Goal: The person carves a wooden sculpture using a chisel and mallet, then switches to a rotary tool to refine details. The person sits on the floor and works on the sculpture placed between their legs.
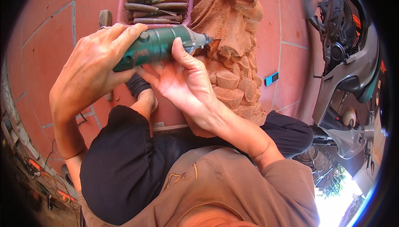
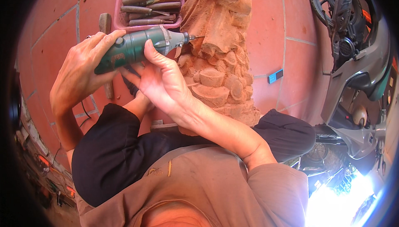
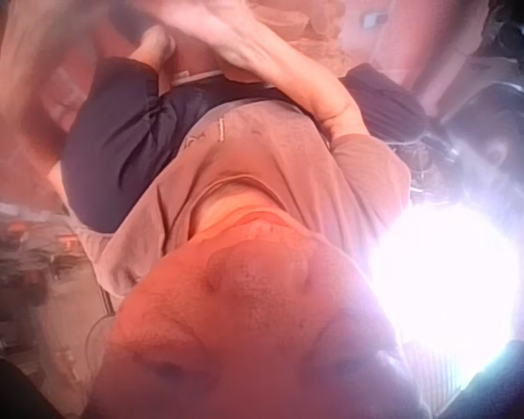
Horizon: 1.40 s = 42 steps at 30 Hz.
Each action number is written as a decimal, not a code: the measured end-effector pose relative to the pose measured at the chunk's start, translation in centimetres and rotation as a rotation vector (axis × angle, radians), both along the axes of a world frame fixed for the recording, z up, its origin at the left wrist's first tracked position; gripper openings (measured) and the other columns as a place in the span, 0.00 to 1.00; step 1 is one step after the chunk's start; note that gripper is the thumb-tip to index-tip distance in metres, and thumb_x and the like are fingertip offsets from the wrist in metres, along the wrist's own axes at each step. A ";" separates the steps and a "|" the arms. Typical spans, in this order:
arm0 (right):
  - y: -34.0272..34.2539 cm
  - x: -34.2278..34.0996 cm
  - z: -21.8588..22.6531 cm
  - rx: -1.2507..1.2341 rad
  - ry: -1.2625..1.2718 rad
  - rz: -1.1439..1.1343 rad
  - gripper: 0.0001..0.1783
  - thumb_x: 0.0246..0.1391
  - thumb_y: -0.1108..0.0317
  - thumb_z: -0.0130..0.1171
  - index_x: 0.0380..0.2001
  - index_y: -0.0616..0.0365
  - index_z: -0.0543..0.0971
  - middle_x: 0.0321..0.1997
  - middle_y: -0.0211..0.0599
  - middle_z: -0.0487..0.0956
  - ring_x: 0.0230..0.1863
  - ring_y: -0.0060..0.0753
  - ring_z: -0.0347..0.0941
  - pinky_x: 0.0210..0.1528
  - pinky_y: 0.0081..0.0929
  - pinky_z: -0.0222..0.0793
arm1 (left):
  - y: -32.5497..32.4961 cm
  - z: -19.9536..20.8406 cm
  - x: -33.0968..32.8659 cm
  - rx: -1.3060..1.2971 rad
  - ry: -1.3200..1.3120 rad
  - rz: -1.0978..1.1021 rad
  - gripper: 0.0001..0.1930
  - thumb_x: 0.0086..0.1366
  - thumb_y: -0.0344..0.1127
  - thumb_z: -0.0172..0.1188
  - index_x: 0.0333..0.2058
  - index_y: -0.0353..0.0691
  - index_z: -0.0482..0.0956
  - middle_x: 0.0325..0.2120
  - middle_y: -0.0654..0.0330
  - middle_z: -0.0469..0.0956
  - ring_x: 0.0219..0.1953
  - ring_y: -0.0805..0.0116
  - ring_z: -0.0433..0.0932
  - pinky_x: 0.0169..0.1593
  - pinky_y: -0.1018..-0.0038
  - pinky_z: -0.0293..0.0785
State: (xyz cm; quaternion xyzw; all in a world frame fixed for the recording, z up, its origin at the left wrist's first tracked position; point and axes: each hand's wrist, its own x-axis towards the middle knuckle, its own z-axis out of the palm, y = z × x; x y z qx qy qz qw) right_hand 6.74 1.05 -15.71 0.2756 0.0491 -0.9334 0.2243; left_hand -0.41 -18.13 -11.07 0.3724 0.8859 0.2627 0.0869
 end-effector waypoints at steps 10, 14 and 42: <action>0.0 0.9 0.3 -0.023 -0.009 -0.002 0.25 0.58 0.57 0.65 0.56 0.53 0.73 0.60 0.36 0.76 0.65 0.39 0.67 0.74 0.53 0.49 | 0.3 0.9 1.0 -0.077 0.064 0.001 0.39 0.40 0.24 0.68 0.58 0.38 0.71 0.35 0.51 0.73 0.38 0.50 0.75 0.42 0.60 0.74; -0.1 1.2 0.4 -0.035 -0.005 0.001 0.26 0.58 0.57 0.65 0.57 0.53 0.73 0.60 0.36 0.76 0.66 0.39 0.66 0.75 0.53 0.48 | 0.2 1.4 1.1 -0.096 0.050 -0.005 0.40 0.39 0.24 0.68 0.58 0.37 0.71 0.34 0.51 0.73 0.37 0.50 0.75 0.41 0.60 0.75; 0.7 -1.8 1.4 0.101 0.042 0.109 0.21 0.60 0.58 0.65 0.52 0.53 0.75 0.53 0.32 0.79 0.60 0.35 0.71 0.68 0.48 0.61 | -0.2 0.1 -0.3 0.048 0.071 0.043 0.37 0.43 0.26 0.70 0.57 0.38 0.73 0.36 0.52 0.75 0.37 0.50 0.76 0.41 0.61 0.74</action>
